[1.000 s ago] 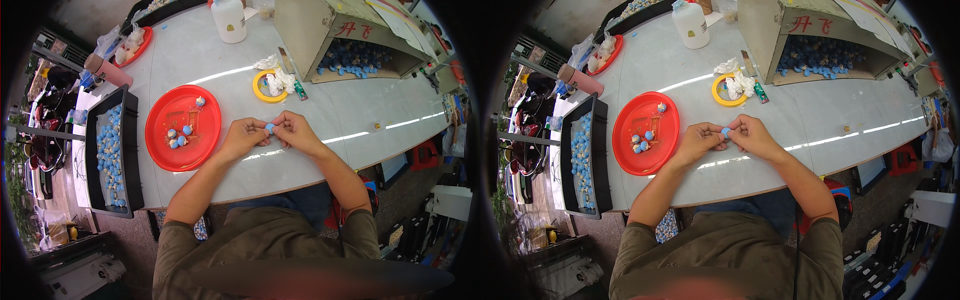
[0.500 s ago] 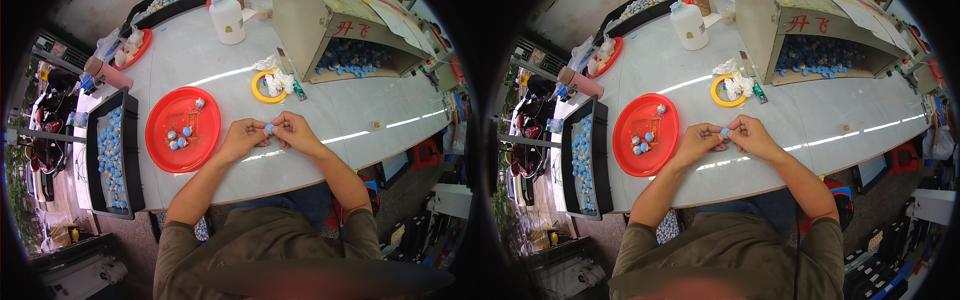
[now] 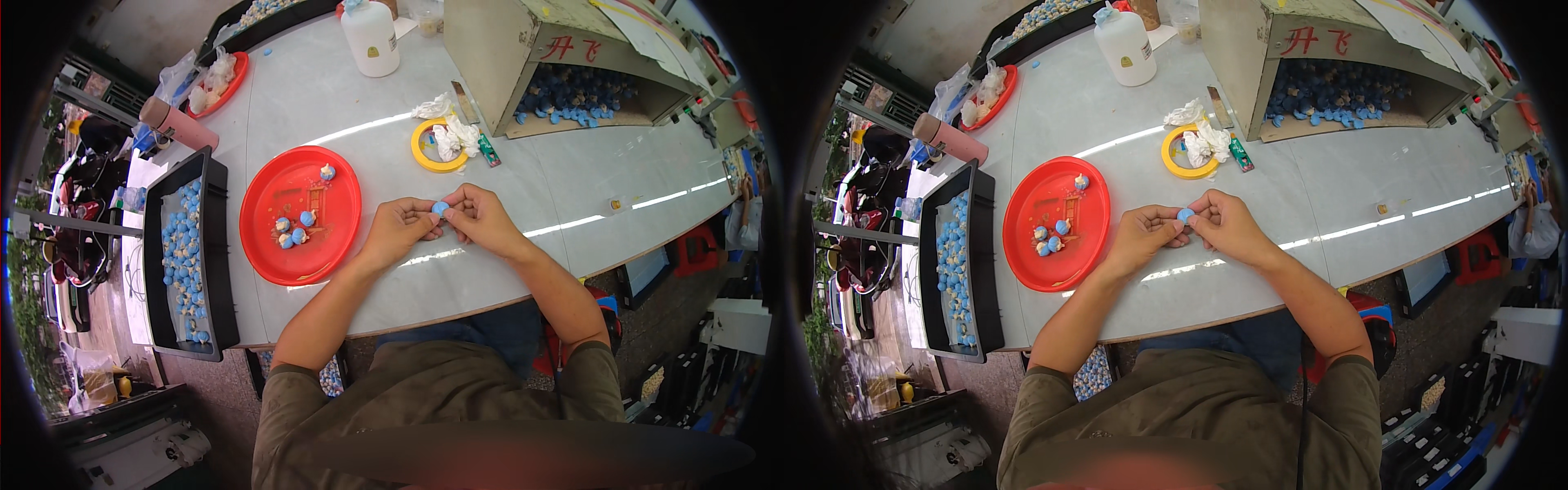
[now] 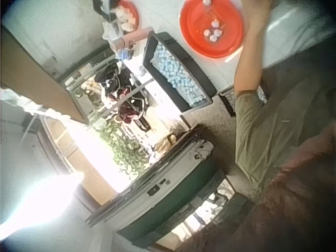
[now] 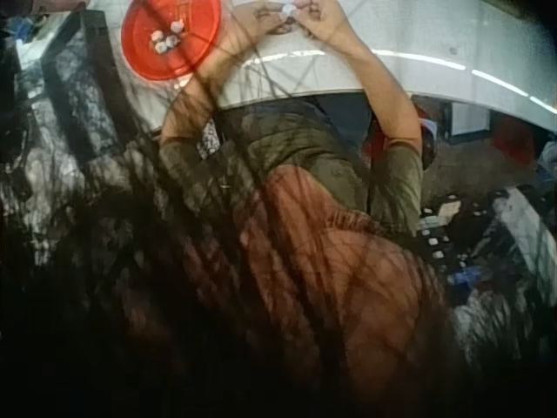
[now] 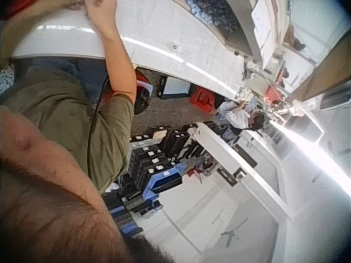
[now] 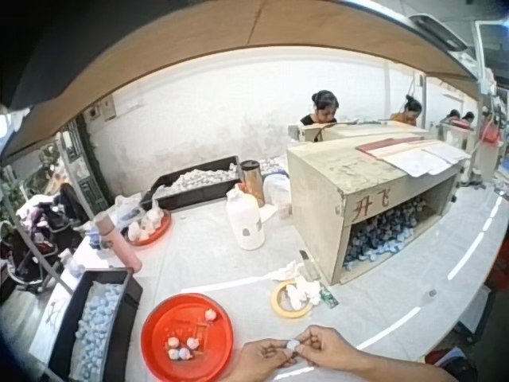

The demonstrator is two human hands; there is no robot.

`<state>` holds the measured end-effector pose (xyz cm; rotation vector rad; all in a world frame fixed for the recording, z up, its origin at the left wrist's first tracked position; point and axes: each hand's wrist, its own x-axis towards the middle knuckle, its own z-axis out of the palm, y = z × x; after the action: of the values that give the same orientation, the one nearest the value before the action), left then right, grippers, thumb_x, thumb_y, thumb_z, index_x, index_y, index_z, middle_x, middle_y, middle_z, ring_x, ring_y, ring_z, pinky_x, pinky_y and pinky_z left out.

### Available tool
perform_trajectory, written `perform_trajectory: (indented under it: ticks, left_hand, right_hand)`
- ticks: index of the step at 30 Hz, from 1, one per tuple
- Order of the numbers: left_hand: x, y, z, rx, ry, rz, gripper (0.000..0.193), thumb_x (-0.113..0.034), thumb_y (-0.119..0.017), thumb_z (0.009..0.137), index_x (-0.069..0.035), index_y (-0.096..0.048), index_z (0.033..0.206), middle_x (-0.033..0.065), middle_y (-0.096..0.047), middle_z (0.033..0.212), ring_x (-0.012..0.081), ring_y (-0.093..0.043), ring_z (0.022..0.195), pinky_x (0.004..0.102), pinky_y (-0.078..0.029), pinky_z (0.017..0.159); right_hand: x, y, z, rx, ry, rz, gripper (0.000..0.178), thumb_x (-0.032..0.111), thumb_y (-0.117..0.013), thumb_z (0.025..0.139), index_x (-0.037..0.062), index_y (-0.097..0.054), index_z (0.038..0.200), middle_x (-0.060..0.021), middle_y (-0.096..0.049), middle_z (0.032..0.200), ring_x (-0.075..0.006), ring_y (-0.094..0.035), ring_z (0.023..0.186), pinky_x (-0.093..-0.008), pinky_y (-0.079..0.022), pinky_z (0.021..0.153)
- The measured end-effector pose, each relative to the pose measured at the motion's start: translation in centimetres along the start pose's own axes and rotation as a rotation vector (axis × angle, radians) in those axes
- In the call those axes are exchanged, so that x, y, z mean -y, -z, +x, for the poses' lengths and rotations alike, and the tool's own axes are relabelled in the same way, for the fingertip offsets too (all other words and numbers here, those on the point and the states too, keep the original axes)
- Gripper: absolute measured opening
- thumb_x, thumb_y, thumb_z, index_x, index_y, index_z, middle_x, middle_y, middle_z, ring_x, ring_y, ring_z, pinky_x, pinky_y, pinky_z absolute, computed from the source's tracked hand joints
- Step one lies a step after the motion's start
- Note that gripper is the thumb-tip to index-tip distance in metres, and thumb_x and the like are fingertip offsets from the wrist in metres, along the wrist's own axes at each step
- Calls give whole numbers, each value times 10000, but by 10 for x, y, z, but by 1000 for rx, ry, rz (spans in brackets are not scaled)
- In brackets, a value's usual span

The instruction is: The person applies glue from a glue bottle to small plastic components and assembles them by hand.

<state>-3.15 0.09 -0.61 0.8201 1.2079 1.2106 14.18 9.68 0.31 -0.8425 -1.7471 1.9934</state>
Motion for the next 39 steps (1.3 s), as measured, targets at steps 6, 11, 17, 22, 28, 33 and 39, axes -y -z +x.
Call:
perform_trajectory:
  ticks: [6,11,17,22,28,33,39]
  left_hand:
    - [1,-3,0,-25,-14,22,243,-60,-617,927,99,-604,1111,143,-673,984,178,-678,841,277,-574,750]
    - [4,-4,0,-51,-20,23,248,-45,-614,923,99,-593,1124,148,-668,1002,184,-678,860,278,-576,761]
    - [2,-4,-2,-47,-30,4,254,-42,-600,929,99,-580,1139,160,-658,1035,201,-683,893,284,-579,778]
    - [-1,-5,-3,-58,-10,7,247,-48,-594,935,99,-583,1132,164,-659,1037,205,-685,897,284,-580,776]
    - [3,-4,-4,-42,-36,10,254,-57,-627,921,96,-593,1120,152,-670,1010,184,-687,863,274,-583,754]
    - [4,-6,-4,-47,-37,16,246,-49,-646,907,106,-605,1092,129,-674,977,133,-670,829,246,-562,729]
    - [10,-6,-3,-68,-72,78,229,-38,-652,894,106,-625,1069,120,-686,944,124,-665,814,225,-543,709]
  right_hand:
    - [0,-3,-1,-16,1,-28,138,70,-613,909,-19,-567,1004,-40,-616,734,-60,-554,567,-210,-453,497]
    - [-1,-1,0,-12,18,-33,137,73,-608,911,-15,-570,1010,-34,-609,731,-61,-554,566,-209,-452,498]
    - [4,3,-1,20,-27,42,148,110,-605,923,-4,-571,1011,-25,-602,721,-63,-557,572,-209,-448,494]
    - [6,3,-2,25,-30,1,147,98,-613,919,-5,-572,1015,-25,-606,726,-61,-559,576,-209,-449,495]
    - [4,6,-3,55,-33,-33,132,57,-595,917,-4,-575,1032,-27,-608,765,-55,-558,592,-194,-466,512]
    - [2,6,-4,65,-29,-50,123,36,-583,915,-8,-573,1029,-30,-612,769,-55,-564,598,-196,-469,516]
    - [0,4,-3,71,-30,-68,94,2,-571,906,-14,-557,997,-42,-621,764,-57,-564,601,-212,-464,521]
